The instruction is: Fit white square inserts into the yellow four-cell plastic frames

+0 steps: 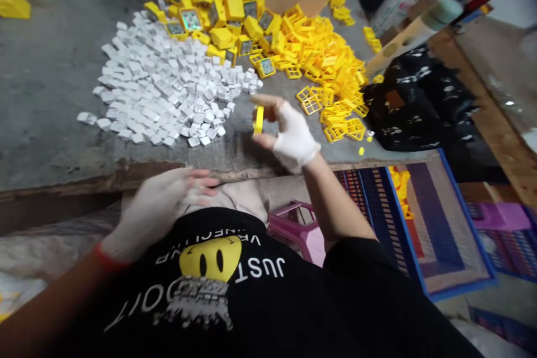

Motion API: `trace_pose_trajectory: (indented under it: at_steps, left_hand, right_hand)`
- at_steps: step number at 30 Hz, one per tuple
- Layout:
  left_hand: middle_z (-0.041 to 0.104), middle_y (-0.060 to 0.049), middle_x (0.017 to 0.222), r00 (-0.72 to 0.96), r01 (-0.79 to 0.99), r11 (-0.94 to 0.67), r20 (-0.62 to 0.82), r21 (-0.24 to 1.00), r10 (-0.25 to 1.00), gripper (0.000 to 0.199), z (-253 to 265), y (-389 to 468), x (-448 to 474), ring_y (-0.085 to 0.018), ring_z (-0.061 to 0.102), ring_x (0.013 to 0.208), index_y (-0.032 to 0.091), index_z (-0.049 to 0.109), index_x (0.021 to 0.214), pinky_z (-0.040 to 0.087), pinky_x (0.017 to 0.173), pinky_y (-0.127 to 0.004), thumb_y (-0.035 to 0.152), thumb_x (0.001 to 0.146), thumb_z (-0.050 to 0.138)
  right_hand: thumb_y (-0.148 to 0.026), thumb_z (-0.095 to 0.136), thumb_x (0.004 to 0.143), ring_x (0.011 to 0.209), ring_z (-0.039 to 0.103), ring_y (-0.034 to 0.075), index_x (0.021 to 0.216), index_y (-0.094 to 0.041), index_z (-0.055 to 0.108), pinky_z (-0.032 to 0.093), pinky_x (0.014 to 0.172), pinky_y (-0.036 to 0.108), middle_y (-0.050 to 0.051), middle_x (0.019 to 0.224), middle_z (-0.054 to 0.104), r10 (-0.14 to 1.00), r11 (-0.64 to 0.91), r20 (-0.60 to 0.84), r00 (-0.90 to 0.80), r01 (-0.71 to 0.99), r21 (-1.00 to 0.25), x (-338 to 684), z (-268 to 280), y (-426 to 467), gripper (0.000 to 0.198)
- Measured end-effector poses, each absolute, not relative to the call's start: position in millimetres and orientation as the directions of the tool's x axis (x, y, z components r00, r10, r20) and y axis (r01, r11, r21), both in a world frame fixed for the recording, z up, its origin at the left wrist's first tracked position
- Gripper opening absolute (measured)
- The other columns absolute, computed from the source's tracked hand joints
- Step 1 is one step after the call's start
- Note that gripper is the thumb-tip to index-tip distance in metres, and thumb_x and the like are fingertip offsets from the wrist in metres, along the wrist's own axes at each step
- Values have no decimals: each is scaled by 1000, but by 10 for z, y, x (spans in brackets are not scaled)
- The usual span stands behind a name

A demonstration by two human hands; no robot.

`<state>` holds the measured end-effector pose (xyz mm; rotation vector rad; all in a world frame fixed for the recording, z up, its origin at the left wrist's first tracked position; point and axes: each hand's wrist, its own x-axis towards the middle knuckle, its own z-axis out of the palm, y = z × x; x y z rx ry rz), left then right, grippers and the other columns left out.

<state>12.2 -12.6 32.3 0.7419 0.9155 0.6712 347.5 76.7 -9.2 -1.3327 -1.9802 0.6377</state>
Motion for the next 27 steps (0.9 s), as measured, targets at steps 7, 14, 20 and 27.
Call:
trace_pose_trajectory:
  at_steps: [7,14,20,27]
  left_hand:
    - [91,-15,111,496,-353,733,-547,582,674,27,43,-119,456,-32,87,97,21,83,106,65,69,-35,37,96,102]
    - [90,-6,128,322,-428,609,-517,667,793,41,10,-159,42,-30,88,117,28,64,109,71,96,-42,21,89,99]
    - [85,-4,127,311,-483,587,-499,649,809,49,-22,-170,51,-29,86,114,30,65,118,68,92,-38,30,88,104]
    - [87,-5,134,350,-502,549,-424,668,835,33,-38,-134,263,-30,83,119,29,75,133,62,80,-34,46,110,91]
  right_hand:
    - [-66,97,100,139,86,36,150,-31,76,68,124,58,13,148,89,852,493,389,-350,291,-820,2751,-415,-137,65]
    - [-42,88,105,136,82,41,145,-26,81,58,131,69,15,142,90,983,181,97,-153,802,-569,2960,-268,675,44]
    - [-28,77,107,134,80,41,129,-26,82,57,129,68,14,134,91,984,167,12,-178,894,-416,2706,-315,853,23]
    - [-46,76,109,116,80,32,130,-32,87,65,114,54,8,123,89,919,387,348,-186,602,-698,2754,-270,269,27]
